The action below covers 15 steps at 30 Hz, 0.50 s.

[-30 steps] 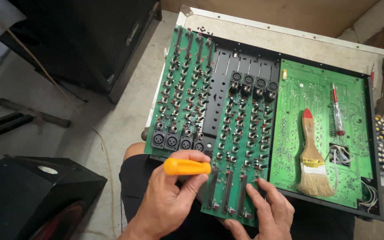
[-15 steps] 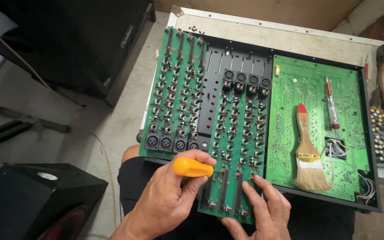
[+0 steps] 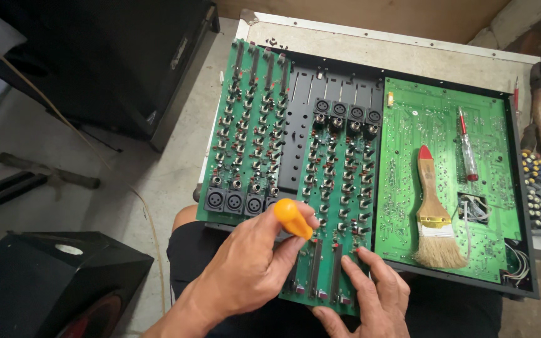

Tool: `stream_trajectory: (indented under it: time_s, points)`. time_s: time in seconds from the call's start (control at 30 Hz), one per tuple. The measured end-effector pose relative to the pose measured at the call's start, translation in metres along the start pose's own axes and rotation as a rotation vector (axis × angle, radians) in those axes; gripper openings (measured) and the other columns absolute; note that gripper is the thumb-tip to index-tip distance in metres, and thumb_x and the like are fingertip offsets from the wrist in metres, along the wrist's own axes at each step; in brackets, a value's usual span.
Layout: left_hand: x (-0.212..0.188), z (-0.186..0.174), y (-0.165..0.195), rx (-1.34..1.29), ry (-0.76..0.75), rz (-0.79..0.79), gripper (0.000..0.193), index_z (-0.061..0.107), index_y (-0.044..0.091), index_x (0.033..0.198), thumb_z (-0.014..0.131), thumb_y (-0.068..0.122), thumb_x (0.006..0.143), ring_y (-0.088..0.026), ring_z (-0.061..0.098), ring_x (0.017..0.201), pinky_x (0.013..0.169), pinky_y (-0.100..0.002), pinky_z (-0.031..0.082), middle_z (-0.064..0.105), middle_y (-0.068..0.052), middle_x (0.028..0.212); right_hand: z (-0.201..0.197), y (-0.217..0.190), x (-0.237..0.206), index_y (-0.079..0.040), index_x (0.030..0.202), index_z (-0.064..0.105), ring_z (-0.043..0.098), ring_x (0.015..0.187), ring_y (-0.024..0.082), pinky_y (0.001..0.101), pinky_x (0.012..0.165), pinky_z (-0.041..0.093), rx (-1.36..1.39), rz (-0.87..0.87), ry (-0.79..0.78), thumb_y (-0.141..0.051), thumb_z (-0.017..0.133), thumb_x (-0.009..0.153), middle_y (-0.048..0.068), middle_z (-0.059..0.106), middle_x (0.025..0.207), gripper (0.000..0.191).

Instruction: The person uses a yellow-handled screwdriver to remove screws from green circuit boards mounted in an open audio mixer chassis, working along the channel strip boards one screw at a time while steadying the boards with the other hand. A paintbrush and other screwdrivers rest on the chassis nearby.

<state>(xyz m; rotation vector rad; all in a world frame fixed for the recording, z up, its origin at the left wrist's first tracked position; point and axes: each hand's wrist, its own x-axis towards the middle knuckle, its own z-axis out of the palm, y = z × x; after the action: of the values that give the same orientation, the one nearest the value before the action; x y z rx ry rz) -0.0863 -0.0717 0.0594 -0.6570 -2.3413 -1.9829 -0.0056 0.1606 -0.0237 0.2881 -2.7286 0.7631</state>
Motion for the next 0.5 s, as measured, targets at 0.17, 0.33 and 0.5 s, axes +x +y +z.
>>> stream_trajectory:
  time_s: [0.17,0.33,0.5]
  points:
    - [0.011,0.001,-0.001,0.051,-0.033,0.008,0.027,0.056,0.000,0.124,0.062,0.000,0.097,-0.031,0.076,0.107,0.090,-0.035,0.061,0.074,-0.013,0.110,0.001,0.001,0.000,-0.012,0.129,0.062,0.046,0.128,0.037,0.0480,0.107,0.039,-0.003,-0.001,-0.004,-0.041,0.093,0.050,0.015,0.051,0.141,0.090]
    - [0.017,0.001,0.001,0.111,-0.060,-0.016,0.022,0.058,0.001,0.120,0.064,0.002,0.099,-0.033,0.075,0.104,0.086,-0.037,0.059,0.076,-0.013,0.106,0.001,0.003,-0.001,-0.012,0.129,0.062,0.046,0.129,0.037,0.0483,0.108,0.038,-0.010,-0.013,0.004,-0.043,0.092,0.051,0.015,0.051,0.141,0.090]
    - [0.009,-0.002,0.008,-0.020,0.005,-0.123,0.024,0.062,0.003,0.119,0.066,0.002,0.095,-0.026,0.080,0.097,0.083,-0.033,0.062,0.076,-0.010,0.104,0.004,0.003,-0.002,-0.012,0.129,0.063,0.047,0.127,0.036,0.0459,0.107,0.039,0.008,0.004,0.027,-0.045,0.092,0.052,0.014,0.052,0.141,0.089]
